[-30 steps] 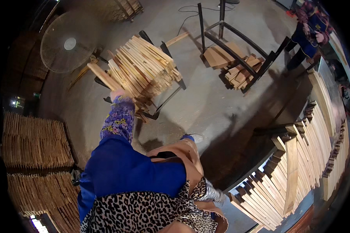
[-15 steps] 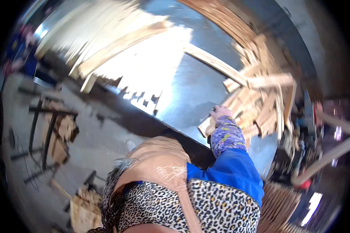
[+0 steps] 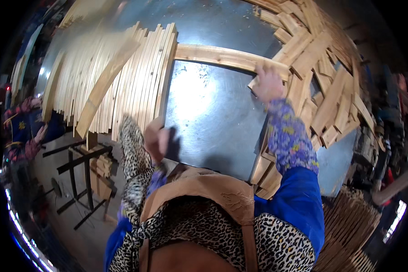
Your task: The person picks up thin wooden planks from a pile on a metal table and arranges them into a neat stack. The person handles the wood by hand, repeatedly picking up individual pieces and placing them into a growing pile on the left side of the table.
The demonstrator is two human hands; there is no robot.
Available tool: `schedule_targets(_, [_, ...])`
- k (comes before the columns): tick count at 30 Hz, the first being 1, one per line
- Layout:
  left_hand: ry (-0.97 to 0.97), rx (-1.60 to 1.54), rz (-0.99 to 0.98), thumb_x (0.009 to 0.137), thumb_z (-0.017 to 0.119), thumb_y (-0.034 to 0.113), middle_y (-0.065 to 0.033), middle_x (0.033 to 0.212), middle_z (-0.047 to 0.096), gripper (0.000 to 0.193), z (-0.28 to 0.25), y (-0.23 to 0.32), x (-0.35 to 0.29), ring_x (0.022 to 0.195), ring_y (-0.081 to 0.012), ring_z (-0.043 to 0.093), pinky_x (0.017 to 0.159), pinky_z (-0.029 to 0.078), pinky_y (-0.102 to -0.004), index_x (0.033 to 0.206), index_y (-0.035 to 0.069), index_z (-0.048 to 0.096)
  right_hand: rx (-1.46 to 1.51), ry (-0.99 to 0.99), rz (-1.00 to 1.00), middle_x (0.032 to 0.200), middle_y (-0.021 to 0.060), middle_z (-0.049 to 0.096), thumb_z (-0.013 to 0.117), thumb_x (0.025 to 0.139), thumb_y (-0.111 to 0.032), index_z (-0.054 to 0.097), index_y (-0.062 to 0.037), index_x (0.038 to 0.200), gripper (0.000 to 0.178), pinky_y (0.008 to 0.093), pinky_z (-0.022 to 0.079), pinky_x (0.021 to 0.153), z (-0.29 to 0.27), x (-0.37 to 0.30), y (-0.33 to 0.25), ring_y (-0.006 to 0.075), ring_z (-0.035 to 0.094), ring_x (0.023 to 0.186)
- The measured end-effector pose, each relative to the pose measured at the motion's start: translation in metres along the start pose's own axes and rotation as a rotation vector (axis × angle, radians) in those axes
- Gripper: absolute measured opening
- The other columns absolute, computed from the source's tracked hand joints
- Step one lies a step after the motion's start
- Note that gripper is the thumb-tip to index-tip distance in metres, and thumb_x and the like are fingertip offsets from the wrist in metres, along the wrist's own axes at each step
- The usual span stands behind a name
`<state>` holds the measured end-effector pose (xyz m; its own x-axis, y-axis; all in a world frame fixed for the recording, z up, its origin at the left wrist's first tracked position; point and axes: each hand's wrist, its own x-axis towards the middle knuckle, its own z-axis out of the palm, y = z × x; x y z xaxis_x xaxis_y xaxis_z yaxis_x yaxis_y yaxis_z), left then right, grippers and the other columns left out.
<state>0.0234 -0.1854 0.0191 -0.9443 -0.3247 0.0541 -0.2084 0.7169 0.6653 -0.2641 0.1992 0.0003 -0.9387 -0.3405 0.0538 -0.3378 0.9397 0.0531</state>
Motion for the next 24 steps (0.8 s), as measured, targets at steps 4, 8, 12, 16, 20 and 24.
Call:
schedule_targets(4, [-0.201,-0.077,0.149,0.1,0.062,0.028,-0.0224,0.12,0.075,0.037,0.098,0.049,0.082,0.118,-0.0398,0.069,0.104,0.053,-0.0506,0.121,-0.001,0.071,-0.004,-0.194,-0.145,0.146,0.0227,0.061,0.081,0.073,-0.037,0.037,-0.0185,0.169,0.107,0.0509,0.049,0.116,0.006,0.095,0.038,0.0427,0.057,0.138])
schedule_targets(8, [-0.321,0.016,-0.009,0.1,0.062,0.028,-0.0243,0.124,0.074,0.04,0.119,0.053,0.122,0.122,-0.0417,0.068,0.109,0.052,-0.0506,0.125,-0.001,0.07,-0.024,-0.459,-0.147,0.139,0.0249,0.065,0.082,0.071,-0.046,0.035,-0.0133,0.17,0.114,0.0505,0.053,0.111,-0.05,0.103,0.022,0.0418,0.062,0.132])
schedule_targets(12, [-0.184,-0.127,-0.133,0.103,0.063,0.032,-0.0272,0.139,0.069,0.053,0.133,0.03,0.124,0.133,-0.043,0.063,0.118,0.048,-0.0473,0.144,-0.002,0.065,0.743,-0.707,0.088,0.117,0.0229,0.076,0.071,0.094,-0.044,0.056,0.0049,0.149,0.075,0.0433,0.062,0.088,-0.025,0.06,0.04,0.031,0.076,0.103])
schedule_targets(16, [-0.388,-1.041,-0.459,0.105,0.066,0.042,-0.0204,0.132,0.074,0.067,0.185,0.045,0.114,0.128,-0.035,0.067,0.116,0.048,-0.0441,0.143,-0.013,0.06,1.111,-1.0,0.203,0.131,0.0206,0.072,0.06,0.105,-0.052,0.068,0.0017,0.135,0.062,0.0451,0.051,0.106,-0.019,0.029,-0.039,0.0378,0.067,0.121])
schedule_targets(20, [-0.63,-0.891,-0.59,0.094,0.08,0.035,-0.02,0.117,0.076,0.059,0.125,0.079,0.133,0.109,-0.0307,0.072,0.098,0.058,-0.0459,0.135,-0.006,0.066,0.393,-0.38,0.394,0.152,0.0261,0.061,0.067,0.093,-0.069,0.045,-0.0029,0.163,0.099,0.0463,0.043,0.122,-0.039,0.057,-0.052,0.0425,0.057,0.142])
schedule_targets(24, [-0.156,0.114,0.33,0.086,0.083,0.021,-0.0266,0.118,0.07,0.045,0.077,0.051,0.09,0.113,-0.0426,0.067,0.1,0.053,-0.0534,0.124,0.0,0.071,0.181,-0.175,0.832,0.174,0.0199,0.034,0.083,0.082,-0.048,0.028,-0.0104,0.173,0.113,0.0483,0.046,0.12,0.003,0.064,-0.014,0.0482,0.045,0.15])
